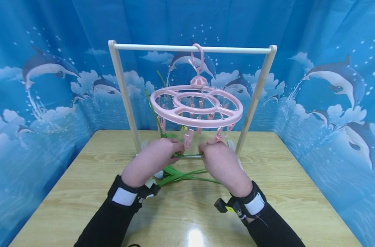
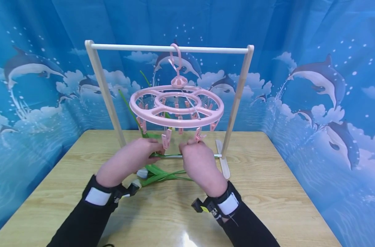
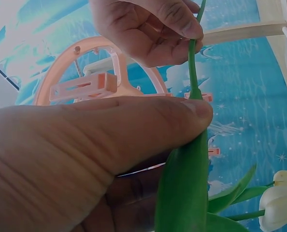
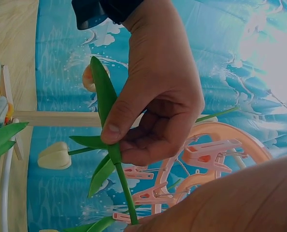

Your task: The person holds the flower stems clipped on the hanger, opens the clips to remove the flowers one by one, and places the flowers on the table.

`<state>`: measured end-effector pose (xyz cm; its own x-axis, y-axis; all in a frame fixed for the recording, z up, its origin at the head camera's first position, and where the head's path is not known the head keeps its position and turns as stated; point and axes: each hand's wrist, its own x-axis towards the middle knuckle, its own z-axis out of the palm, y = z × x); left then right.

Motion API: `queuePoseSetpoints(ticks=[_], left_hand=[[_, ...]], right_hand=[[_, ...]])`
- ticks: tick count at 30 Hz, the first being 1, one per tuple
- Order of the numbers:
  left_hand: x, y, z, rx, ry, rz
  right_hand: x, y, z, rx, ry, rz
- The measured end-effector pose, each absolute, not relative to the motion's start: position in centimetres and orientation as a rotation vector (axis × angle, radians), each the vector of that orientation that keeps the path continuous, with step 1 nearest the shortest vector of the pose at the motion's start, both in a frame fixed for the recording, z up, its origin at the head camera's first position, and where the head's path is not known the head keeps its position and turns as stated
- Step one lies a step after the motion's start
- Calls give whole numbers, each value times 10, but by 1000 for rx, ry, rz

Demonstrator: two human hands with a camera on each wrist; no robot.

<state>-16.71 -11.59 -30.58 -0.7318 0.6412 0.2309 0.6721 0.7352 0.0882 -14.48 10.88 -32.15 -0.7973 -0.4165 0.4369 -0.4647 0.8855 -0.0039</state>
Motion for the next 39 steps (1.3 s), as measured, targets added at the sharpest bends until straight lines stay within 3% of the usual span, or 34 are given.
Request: queuePoseSetpoints(ticks=[39], left_hand=[[-191,-114,-331,-1095,-2850,-229]], right_hand=[[-164,104,-344,615,-2824,266]])
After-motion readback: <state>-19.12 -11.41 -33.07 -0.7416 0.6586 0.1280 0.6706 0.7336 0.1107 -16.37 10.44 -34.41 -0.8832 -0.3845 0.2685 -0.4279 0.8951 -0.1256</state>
